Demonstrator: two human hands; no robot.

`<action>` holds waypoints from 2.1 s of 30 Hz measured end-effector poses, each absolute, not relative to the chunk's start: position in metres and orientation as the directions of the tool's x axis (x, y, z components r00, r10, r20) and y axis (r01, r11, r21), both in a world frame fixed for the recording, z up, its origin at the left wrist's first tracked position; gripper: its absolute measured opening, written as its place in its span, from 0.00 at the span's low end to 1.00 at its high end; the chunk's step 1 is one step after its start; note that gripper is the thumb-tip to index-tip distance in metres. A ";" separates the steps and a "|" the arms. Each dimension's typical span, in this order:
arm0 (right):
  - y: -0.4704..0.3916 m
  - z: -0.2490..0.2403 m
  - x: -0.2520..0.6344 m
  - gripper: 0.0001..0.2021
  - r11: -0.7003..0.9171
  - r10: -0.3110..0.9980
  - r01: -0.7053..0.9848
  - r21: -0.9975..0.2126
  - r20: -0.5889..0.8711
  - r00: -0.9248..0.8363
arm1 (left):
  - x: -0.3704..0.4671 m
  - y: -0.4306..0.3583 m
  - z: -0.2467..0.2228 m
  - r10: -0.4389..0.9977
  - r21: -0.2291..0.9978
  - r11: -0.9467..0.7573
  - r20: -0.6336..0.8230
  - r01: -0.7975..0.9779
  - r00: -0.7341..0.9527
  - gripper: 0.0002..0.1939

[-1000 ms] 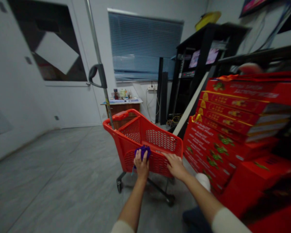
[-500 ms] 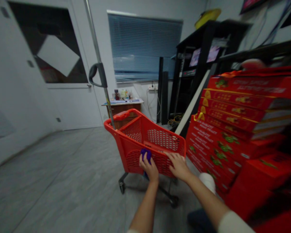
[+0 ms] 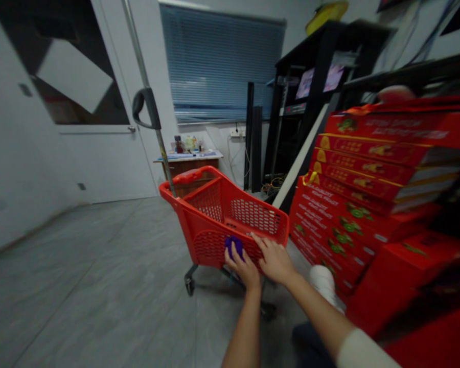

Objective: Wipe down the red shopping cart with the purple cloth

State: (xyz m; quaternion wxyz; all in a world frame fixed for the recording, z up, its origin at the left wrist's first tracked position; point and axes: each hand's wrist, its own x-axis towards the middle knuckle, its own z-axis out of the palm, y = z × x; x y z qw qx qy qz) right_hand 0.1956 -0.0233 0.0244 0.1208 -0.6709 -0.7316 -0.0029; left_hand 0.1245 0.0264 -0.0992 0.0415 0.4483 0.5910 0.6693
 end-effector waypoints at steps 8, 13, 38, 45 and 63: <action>-0.023 0.033 0.199 0.43 0.285 0.958 0.916 -0.282 0.094 -0.269 | 0.079 0.037 -0.107 0.570 0.801 -0.385 0.598 0.460 -0.564 0.18; -0.024 0.021 0.182 0.44 0.270 0.961 0.925 -0.268 0.139 -0.240 | 0.070 0.057 -0.083 0.479 0.889 -0.257 0.459 0.380 -0.748 0.19; -0.019 0.011 0.207 0.23 0.241 0.957 0.918 -0.315 0.235 -0.170 | 0.131 -0.020 -0.135 0.651 0.747 -0.475 0.654 0.466 -0.384 0.14; -0.020 0.009 0.190 0.23 0.199 0.957 0.938 -0.282 0.264 -0.124 | 0.103 0.002 -0.095 0.602 0.824 -0.366 0.564 0.432 -0.566 0.16; -0.012 0.018 0.222 0.21 0.264 0.949 0.944 -0.198 0.229 -0.217 | -0.007 0.054 0.014 0.790 0.426 -0.354 0.613 0.833 0.022 0.14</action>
